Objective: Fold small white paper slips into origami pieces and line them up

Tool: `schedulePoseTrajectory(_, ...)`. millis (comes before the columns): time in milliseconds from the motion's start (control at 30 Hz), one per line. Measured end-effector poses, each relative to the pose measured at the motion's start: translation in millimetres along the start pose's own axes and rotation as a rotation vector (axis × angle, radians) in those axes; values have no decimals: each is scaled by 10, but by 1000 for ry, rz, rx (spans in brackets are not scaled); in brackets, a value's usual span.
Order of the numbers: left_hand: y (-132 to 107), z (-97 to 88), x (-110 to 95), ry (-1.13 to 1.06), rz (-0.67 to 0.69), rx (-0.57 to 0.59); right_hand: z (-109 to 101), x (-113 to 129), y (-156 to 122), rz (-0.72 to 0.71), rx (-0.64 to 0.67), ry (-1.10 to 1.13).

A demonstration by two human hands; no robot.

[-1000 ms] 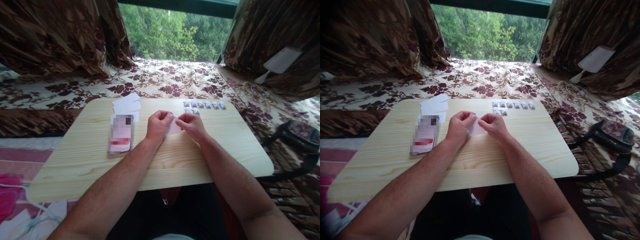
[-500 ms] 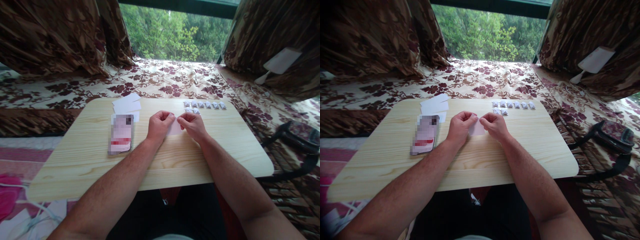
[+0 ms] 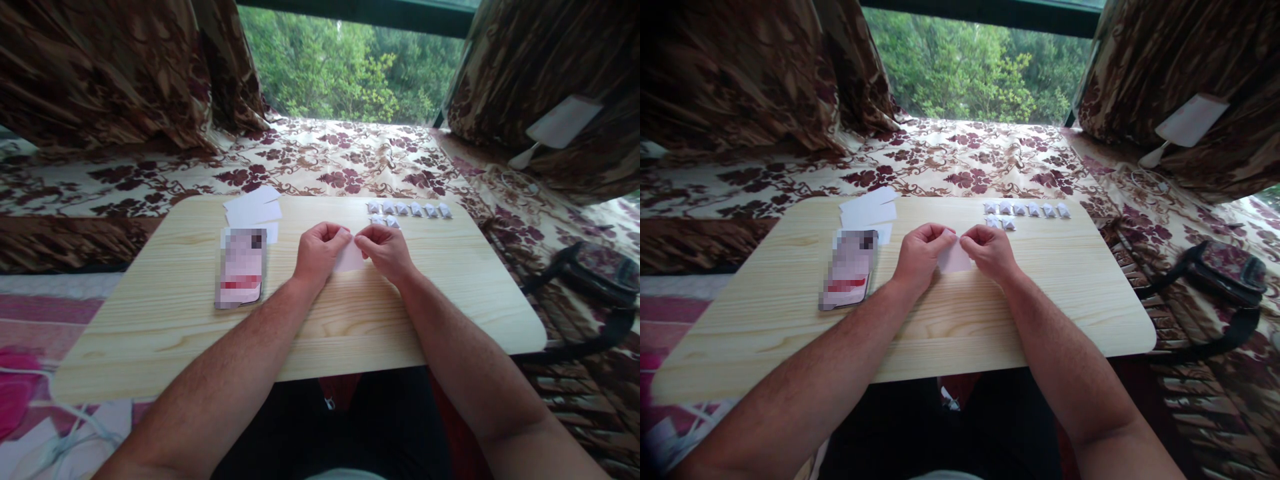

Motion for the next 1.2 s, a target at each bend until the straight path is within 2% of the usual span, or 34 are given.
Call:
schedulePoseTrajectory(200, 16, 22, 67, 36, 0, 52, 7, 11, -5, -25, -1, -23)
schedulePoseTrajectory(633, 40, 2, 81, 48, 35, 59, 0, 22, -18, -33, -3, -67)
schedulePoseTrajectory(1200, 15, 6, 114, -34, -50, 36, 13, -16, -17, -18, 27, -57)
Point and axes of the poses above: each hand's wrist, its own y-axis towards the middle knuckle, its own z-axis out of the palm, x = y × z, the point moved 10 cm from there along y, towards the middle knuckle, and after that the axes turned 6 degrees about -y, right-handed, at the moved point
